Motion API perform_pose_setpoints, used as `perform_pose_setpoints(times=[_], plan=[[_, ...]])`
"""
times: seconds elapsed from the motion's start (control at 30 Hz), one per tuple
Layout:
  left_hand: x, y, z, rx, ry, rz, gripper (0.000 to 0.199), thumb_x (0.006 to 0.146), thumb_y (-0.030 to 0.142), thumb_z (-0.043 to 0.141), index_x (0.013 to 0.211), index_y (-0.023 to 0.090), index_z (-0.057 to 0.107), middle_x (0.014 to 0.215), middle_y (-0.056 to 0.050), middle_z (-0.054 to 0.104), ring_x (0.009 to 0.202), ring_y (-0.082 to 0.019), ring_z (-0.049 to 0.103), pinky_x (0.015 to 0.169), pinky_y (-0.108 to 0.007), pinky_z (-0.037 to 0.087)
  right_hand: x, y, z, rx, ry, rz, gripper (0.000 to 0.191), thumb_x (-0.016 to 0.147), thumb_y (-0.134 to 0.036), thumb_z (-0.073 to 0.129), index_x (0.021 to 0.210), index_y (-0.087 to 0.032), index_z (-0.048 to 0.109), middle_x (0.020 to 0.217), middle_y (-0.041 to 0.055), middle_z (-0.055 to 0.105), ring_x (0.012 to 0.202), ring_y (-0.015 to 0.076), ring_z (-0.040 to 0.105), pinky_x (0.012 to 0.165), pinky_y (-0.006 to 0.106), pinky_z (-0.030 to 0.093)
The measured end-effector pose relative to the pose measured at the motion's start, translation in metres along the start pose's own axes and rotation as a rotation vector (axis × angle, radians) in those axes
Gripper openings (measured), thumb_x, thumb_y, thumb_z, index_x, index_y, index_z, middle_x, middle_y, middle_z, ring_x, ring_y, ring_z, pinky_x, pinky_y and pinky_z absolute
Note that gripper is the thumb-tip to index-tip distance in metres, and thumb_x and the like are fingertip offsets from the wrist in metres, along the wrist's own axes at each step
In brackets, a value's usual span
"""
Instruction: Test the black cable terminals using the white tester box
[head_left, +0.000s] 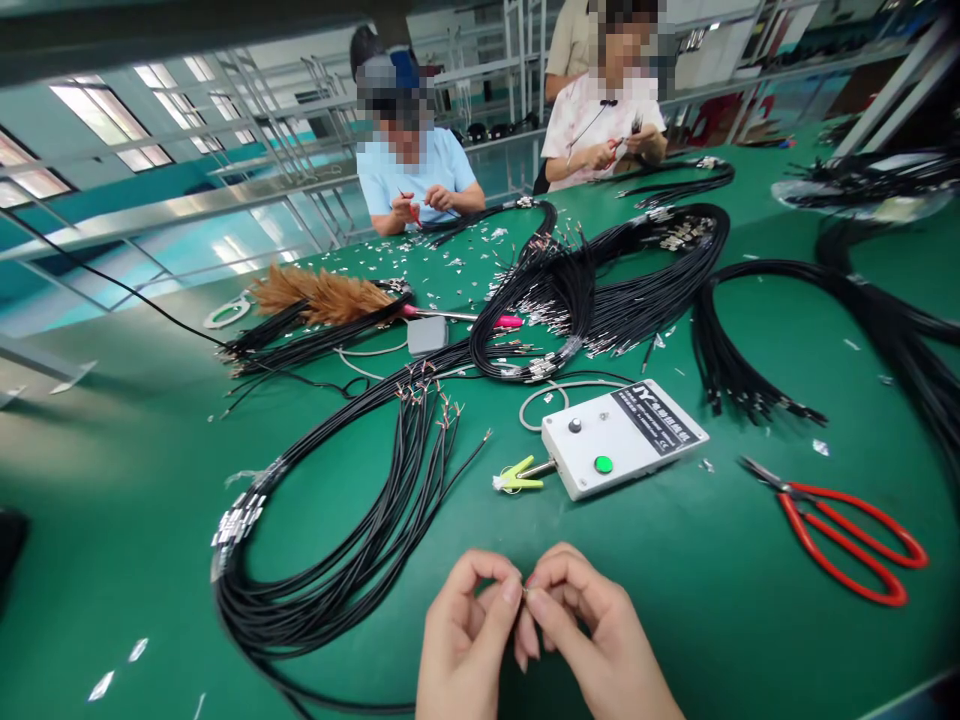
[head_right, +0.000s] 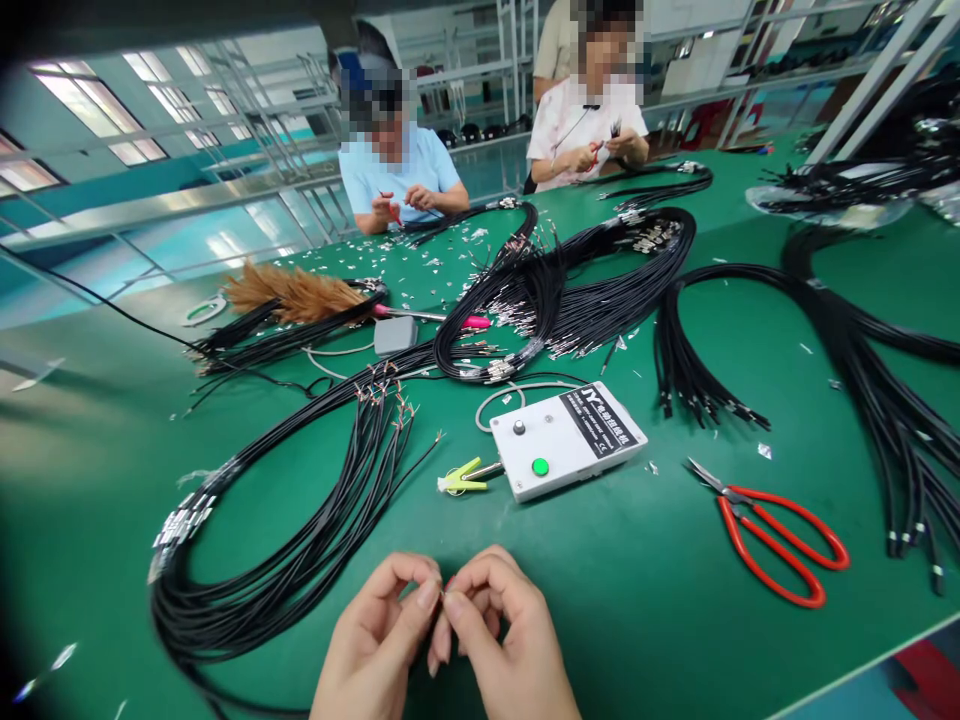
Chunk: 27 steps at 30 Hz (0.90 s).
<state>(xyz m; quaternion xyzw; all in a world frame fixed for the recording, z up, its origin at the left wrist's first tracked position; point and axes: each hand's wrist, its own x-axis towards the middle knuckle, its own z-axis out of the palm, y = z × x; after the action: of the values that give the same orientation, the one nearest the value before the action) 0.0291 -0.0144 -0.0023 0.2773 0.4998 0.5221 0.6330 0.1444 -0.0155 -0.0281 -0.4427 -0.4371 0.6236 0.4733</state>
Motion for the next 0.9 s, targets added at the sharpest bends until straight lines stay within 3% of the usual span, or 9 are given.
perform_pose_setpoints(times=[0.2, 0.4, 0.57, 0.73, 0.8, 0.9], plan=[[0.0, -0.001, -0.002, -0.012, -0.01, 0.029, 0.033, 0.07, 0.041, 0.083, 0.068, 0.015, 0.062, 0.069, 0.002, 0.059, 0.049, -0.008, 0.053, 0.047, -0.02, 0.043, 0.001, 0.004, 0.002, 0.047, 0.003, -0.014, 0.032, 0.09, -0.046, 0.057, 0.074, -0.018, 0.052, 0.071, -0.0036, 0.047, 0.053, 0.0108, 0.057, 0.053, 0.026, 0.041], [0.0, -0.001, -0.008, -0.016, -0.055, -0.007, 0.031, 0.073, 0.039, 0.081, 0.073, 0.015, 0.062, 0.067, 0.001, 0.06, 0.055, -0.011, 0.057, 0.052, -0.022, 0.045, -0.002, 0.005, -0.003, 0.026, -0.017, -0.019, 0.029, 0.092, -0.041, 0.055, 0.075, -0.019, 0.053, 0.074, -0.0023, 0.048, 0.057, 0.0116, 0.056, 0.055, 0.026, 0.041], [0.001, -0.001, -0.015, 0.107, -0.165, -0.028, 0.032, 0.075, 0.037, 0.079, 0.099, 0.019, 0.07, 0.084, -0.002, 0.06, 0.061, -0.011, 0.058, 0.055, -0.022, 0.045, -0.001, 0.004, -0.005, -0.046, 0.008, -0.019, 0.023, 0.09, -0.036, 0.057, 0.076, -0.019, 0.057, 0.079, -0.0002, 0.051, 0.061, 0.0118, 0.054, 0.056, 0.025, 0.042], [0.004, 0.0, -0.01, 0.142, -0.315, 0.037, 0.022, 0.078, 0.033, 0.076, 0.097, 0.022, 0.074, 0.094, -0.004, 0.055, 0.083, -0.018, 0.062, 0.078, -0.031, 0.051, -0.002, 0.003, -0.006, -0.132, 0.059, -0.044, 0.022, 0.086, -0.036, 0.06, 0.073, -0.018, 0.059, 0.072, -0.0009, 0.049, 0.061, 0.0126, 0.048, 0.055, 0.024, 0.041], [0.005, 0.001, -0.009, 0.159, -0.306, 0.038, 0.018, 0.078, 0.033, 0.076, 0.092, 0.021, 0.073, 0.09, -0.002, 0.053, 0.077, -0.016, 0.061, 0.067, -0.026, 0.051, -0.002, 0.005, -0.006, -0.142, 0.051, -0.043, 0.023, 0.087, -0.037, 0.06, 0.073, -0.018, 0.059, 0.071, -0.0012, 0.049, 0.06, 0.0124, 0.047, 0.054, 0.024, 0.04], [0.006, 0.0, -0.01, 0.172, -0.234, 0.044, 0.017, 0.079, 0.034, 0.075, 0.083, 0.018, 0.07, 0.087, 0.0, 0.051, 0.055, -0.006, 0.053, 0.046, -0.017, 0.038, -0.002, 0.01, -0.004, -0.146, 0.041, -0.066, 0.025, 0.088, -0.038, 0.06, 0.073, -0.018, 0.059, 0.072, -0.0011, 0.05, 0.057, 0.0114, 0.049, 0.052, 0.023, 0.04]])
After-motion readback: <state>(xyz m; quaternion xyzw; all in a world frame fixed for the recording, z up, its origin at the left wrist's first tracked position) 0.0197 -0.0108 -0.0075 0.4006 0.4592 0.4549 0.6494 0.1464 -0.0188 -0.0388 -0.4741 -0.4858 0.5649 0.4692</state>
